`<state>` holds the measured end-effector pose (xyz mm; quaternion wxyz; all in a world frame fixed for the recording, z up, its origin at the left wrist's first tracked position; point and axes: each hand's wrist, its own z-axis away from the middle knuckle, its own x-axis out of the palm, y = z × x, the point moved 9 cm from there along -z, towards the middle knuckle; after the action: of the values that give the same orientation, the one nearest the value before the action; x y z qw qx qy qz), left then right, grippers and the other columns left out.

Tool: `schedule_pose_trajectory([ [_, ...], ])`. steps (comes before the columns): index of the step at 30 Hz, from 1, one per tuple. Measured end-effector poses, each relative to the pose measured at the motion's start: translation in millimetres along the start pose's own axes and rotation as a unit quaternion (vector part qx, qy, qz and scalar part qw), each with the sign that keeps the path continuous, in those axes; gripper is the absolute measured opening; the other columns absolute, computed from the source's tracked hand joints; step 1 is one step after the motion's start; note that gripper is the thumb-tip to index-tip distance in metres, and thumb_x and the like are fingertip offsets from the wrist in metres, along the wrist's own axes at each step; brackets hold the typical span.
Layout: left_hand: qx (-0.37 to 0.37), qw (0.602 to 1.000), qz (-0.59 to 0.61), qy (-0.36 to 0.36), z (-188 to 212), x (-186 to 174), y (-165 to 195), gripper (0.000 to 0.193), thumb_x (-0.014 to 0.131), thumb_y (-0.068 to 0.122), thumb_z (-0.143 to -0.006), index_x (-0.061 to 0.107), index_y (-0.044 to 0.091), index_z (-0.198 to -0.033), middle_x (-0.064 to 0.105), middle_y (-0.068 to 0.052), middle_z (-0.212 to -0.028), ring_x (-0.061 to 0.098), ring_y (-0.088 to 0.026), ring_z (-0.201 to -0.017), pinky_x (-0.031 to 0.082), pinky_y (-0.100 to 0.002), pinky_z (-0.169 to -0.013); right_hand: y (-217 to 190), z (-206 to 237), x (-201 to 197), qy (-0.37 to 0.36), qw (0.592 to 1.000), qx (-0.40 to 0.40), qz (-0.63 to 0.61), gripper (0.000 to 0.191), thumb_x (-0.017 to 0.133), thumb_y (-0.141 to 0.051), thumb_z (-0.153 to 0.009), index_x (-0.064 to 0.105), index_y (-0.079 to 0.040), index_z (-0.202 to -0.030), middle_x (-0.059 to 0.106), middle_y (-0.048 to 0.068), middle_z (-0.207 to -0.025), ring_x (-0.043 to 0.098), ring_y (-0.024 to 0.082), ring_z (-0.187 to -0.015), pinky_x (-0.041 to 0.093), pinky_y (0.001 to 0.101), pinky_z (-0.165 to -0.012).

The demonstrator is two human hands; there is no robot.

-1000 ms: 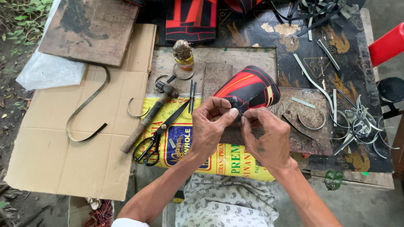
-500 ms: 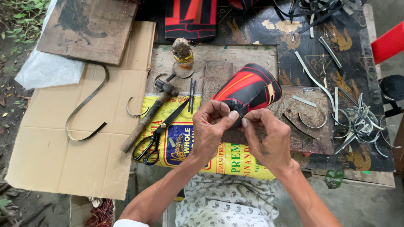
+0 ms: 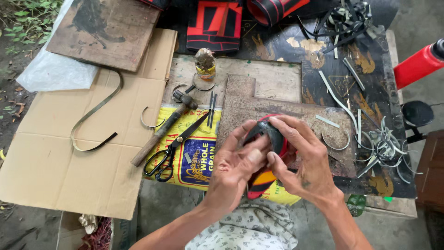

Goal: The person works on a red and black leather pouch at a workbench, turning and folding the leather body, pressing and aligning the seams and edges by hand, and fitting the zipper opening. They repeatedly reposition the bag to work each side, finishing with the zipper visible along the top edge.

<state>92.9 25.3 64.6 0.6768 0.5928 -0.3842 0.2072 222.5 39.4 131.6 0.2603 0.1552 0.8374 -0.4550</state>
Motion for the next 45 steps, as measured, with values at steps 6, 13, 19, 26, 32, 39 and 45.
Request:
schedule_pose_trajectory([
  [6, 0.119, 0.869, -0.479, 0.031, -7.4, -22.4, 47.0, 0.037, 0.072, 0.016, -0.096, 0.071, 0.0, -0.129, 0.069, -0.022, -0.128, 0.064, -0.025, -0.12, 0.051, -0.038, -0.102, 16.1, 21.7, -4.2, -0.02, 0.992, 0.122, -0.039, 0.062, 0.07, -0.008, -0.082, 0.06, -0.006, -0.143, 0.061, 0.01, -0.146, 0.055, 0.012, -0.079, 0.049, 0.0225, -0.066],
  [13, 0.057, 0.923, -0.361, -0.117, -29.1, -20.5, -6.0, 0.039, 0.073, 0.015, -0.097, 0.07, -0.002, -0.132, 0.068, -0.016, -0.141, 0.058, -0.025, -0.139, 0.042, -0.038, -0.121, 10.8, 48.1, -1.6, -0.035, 0.98, 0.139, -0.14, 0.06, 0.064, -0.013, -0.092, 0.05, 0.0, -0.149, 0.046, 0.016, -0.161, 0.055, 0.016, -0.129, 0.055, 0.0241, -0.084],
  [19, 0.026, 0.957, -0.271, -0.104, -20.7, -17.2, -27.2, 0.043, 0.071, 0.014, -0.097, 0.064, -0.005, -0.135, 0.063, -0.015, -0.146, 0.051, -0.024, -0.146, 0.036, -0.039, -0.125, 8.6, 59.6, -6.2, 0.012, 0.985, 0.132, -0.11, 0.05, 0.049, -0.015, -0.104, 0.051, 0.0, -0.151, 0.053, 0.017, -0.158, 0.052, 0.021, -0.142, 0.042, 0.0331, -0.114],
  [26, 0.046, 0.947, -0.302, -0.095, -18.6, -8.8, -28.7, 0.041, 0.071, 0.012, -0.096, 0.066, -0.002, -0.134, 0.064, -0.016, -0.146, 0.05, -0.027, -0.147, 0.032, -0.041, -0.128, 22.6, 65.9, -3.7, 0.046, 0.962, 0.211, -0.165, 0.047, 0.051, -0.017, -0.102, 0.055, -0.003, -0.147, 0.055, 0.013, -0.155, 0.062, 0.013, -0.119, 0.058, 0.0236, -0.078],
  [32, 0.049, 0.952, -0.292, -0.072, -22.0, -6.8, -31.6, 0.041, 0.072, 0.011, -0.094, 0.067, -0.001, -0.133, 0.066, -0.017, -0.142, 0.046, -0.03, -0.15, 0.029, -0.043, -0.128, 36.9, 69.3, -1.7, 0.068, 0.953, 0.234, -0.178, 0.045, 0.055, -0.015, -0.101, 0.059, -0.003, -0.144, 0.058, 0.011, -0.15, 0.064, 0.011, -0.105, 0.057, 0.0224, -0.071],
  [39, 0.058, 0.952, -0.298, -0.046, -27.4, -5.7, -32.8, 0.038, 0.073, 0.009, -0.091, 0.07, -0.002, -0.128, 0.07, -0.017, -0.136, 0.049, -0.03, -0.148, 0.031, -0.042, -0.128, 43.9, 67.8, -2.9, 0.074, 0.951, 0.234, -0.19, 0.044, 0.056, -0.014, -0.1, 0.059, -0.001, -0.142, 0.059, 0.011, -0.146, 0.062, 0.012, -0.117, 0.058, 0.0237, -0.079],
  [45, 0.047, 0.952, -0.302, -0.025, -28.8, -8.2, -36.3, 0.038, 0.073, 0.009, -0.09, 0.071, 0.0, -0.127, 0.071, -0.015, -0.134, 0.051, -0.028, -0.146, 0.037, -0.039, -0.123, 41.3, 63.2, -6.5, 0.073, 0.964, 0.199, -0.16, 0.041, 0.057, -0.009, -0.101, 0.061, 0.002, -0.14, 0.061, 0.014, -0.145, 0.058, 0.017, -0.128, 0.05, 0.0275, -0.103],
])
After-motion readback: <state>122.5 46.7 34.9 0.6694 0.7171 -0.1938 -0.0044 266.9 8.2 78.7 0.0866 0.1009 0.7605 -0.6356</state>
